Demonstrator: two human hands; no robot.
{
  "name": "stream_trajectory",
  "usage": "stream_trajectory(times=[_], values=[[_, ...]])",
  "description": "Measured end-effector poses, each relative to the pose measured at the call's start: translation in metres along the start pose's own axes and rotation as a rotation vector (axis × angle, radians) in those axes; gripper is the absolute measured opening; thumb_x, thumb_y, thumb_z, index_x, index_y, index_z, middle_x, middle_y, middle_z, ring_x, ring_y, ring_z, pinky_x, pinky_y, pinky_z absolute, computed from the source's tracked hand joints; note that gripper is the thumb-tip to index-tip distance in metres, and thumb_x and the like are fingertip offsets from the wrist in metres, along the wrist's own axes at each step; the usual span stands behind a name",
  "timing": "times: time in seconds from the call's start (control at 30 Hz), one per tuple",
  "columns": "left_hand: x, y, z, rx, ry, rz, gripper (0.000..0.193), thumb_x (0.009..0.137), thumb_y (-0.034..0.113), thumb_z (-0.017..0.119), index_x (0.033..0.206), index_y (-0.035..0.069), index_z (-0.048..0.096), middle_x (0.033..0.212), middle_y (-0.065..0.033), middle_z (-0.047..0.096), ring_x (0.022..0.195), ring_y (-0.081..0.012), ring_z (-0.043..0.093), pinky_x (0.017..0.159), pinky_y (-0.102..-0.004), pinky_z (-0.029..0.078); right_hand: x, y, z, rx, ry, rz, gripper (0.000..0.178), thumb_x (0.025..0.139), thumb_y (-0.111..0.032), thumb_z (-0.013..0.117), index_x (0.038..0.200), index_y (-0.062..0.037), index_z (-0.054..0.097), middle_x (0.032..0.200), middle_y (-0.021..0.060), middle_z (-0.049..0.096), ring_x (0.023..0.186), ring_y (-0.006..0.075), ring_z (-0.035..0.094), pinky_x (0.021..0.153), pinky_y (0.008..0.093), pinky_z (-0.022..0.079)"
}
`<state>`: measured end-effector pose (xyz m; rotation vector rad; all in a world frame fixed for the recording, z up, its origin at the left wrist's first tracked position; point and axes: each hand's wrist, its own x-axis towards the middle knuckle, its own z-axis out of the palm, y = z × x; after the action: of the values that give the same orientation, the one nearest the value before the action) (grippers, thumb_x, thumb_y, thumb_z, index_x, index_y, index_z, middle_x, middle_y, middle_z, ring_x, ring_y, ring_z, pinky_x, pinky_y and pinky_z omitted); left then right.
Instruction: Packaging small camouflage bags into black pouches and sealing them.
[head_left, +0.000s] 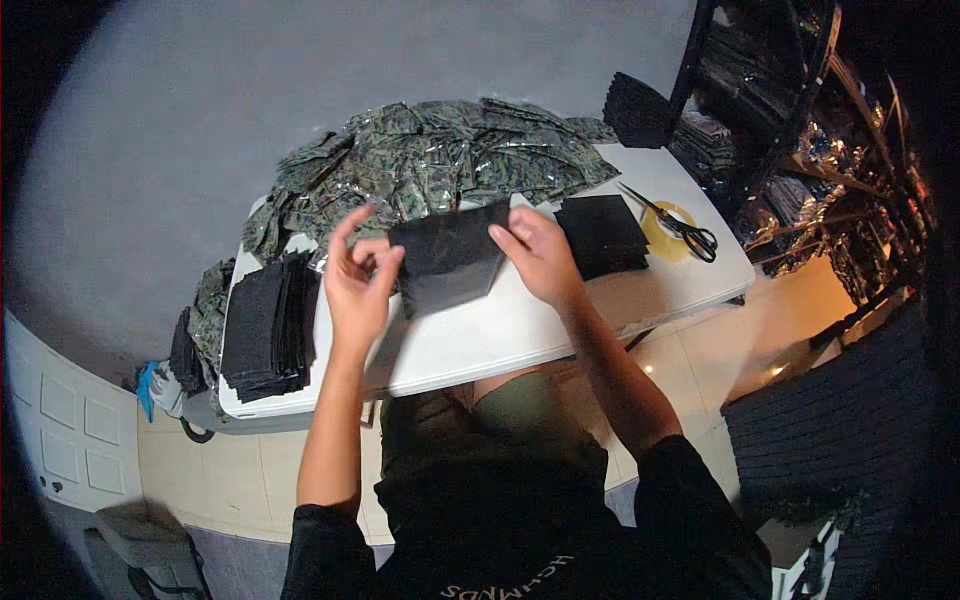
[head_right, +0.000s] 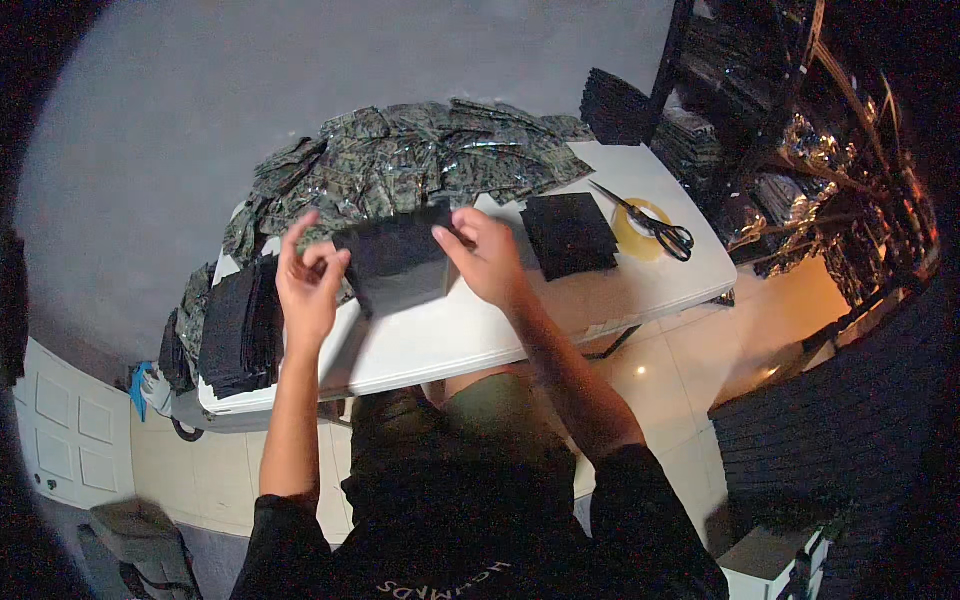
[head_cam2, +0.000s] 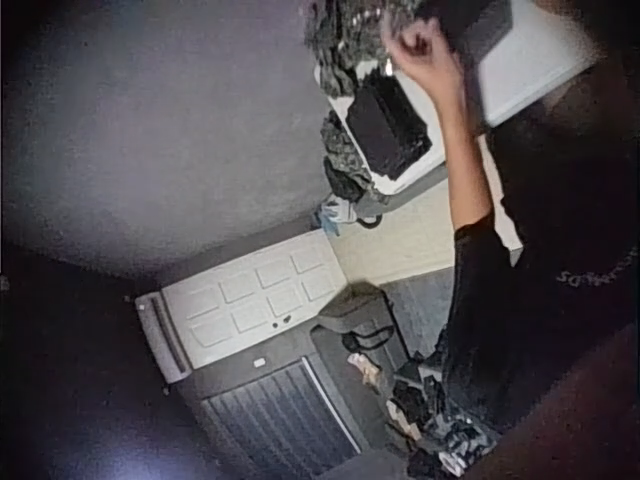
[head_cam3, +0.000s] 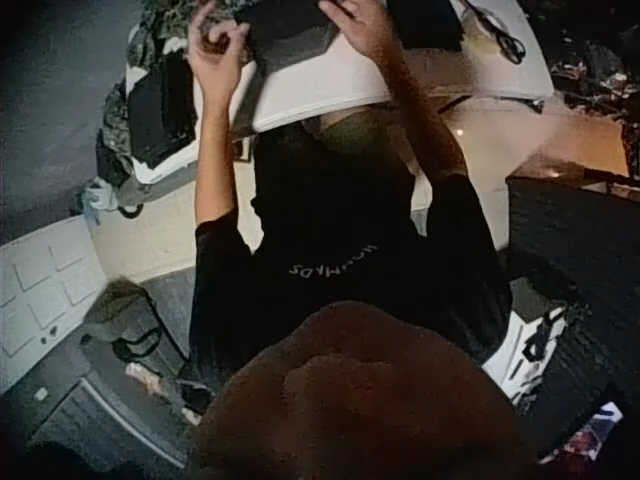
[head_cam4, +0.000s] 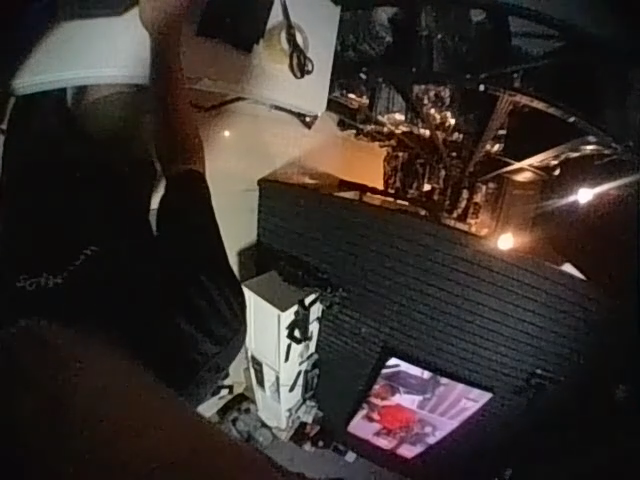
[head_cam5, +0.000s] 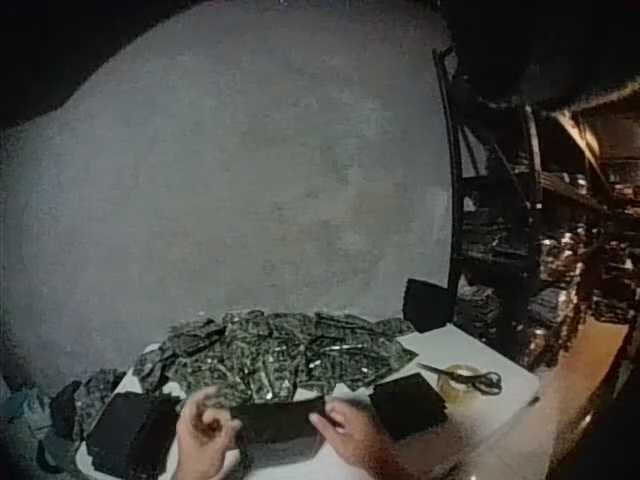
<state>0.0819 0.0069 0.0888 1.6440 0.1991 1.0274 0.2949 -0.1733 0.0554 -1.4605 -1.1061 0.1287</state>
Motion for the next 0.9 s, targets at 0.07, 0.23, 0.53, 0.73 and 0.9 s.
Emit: stream_trajectory(times=[0.07,0.23,0.53,0.73,0.9], values=[[0.015,-0.004,0.0,-0.13,0.022,0.014,0.079,0.095,-0.008,0.078,0.164,0.009,0.045,0.088,0.0056,0.066,0.081,-0.0035,0.057,0.071,-0.0188,0.045,0.015,0.005,0.02,0.177,-0.003,0.089,0.012,0.106,-0.006,0.075,0.1,-0.0038,0.065,0.089,-0.002,0.063,0.087,0.0029,0.06,0.075,0.0237,0.047],[-0.002,-0.031,0.017,-0.19,0.022,-0.149,0.086,0.092,-0.009,0.082,0.165,0.009,0.041,0.103,-0.0041,0.078,0.077,-0.0059,0.063,0.069,-0.0206,0.051,0.016,0.032,0.035,0.356,0.081,0.005,0.013,0.108,-0.012,0.074,0.107,-0.0014,0.066,0.09,-0.0043,0.063,0.08,0.0025,0.055,0.071,0.0227,0.045],[0.004,-0.031,0.023,-0.206,0.163,-0.123,0.068,0.097,-0.01,0.078,0.157,0.005,0.051,0.079,0.0107,0.049,0.073,-0.0002,0.049,0.067,-0.0171,0.041,-0.05,0.029,0.049,0.142,-0.015,0.121,0.028,0.106,-0.022,0.078,0.115,0.0006,0.064,0.095,0.0019,0.07,0.085,0.0087,0.061,0.076,0.0299,0.052],[0.019,-0.032,0.0,-0.237,0.249,-0.053,0.066,0.095,-0.011,0.08,0.153,0.005,0.053,0.076,0.0124,0.04,0.07,0.0007,0.037,0.066,-0.0165,0.031,-0.074,0.025,0.034,0.253,-0.211,0.295,0.022,0.102,-0.017,0.082,0.103,0.0012,0.071,0.088,0.0029,0.073,0.082,0.0101,0.069,0.076,0.0282,0.056],[0.02,-0.03,0.0,-0.256,0.18,-0.019,0.065,0.096,-0.012,0.077,0.155,0.004,0.054,0.084,0.0077,0.055,0.085,-0.0037,0.057,0.085,-0.0202,0.048,-0.066,0.031,0.035,0.226,-0.051,0.168,0.021,0.101,-0.016,0.083,0.108,0.0019,0.075,0.094,0.0056,0.078,0.085,0.0135,0.074,0.078,0.0299,0.058]])
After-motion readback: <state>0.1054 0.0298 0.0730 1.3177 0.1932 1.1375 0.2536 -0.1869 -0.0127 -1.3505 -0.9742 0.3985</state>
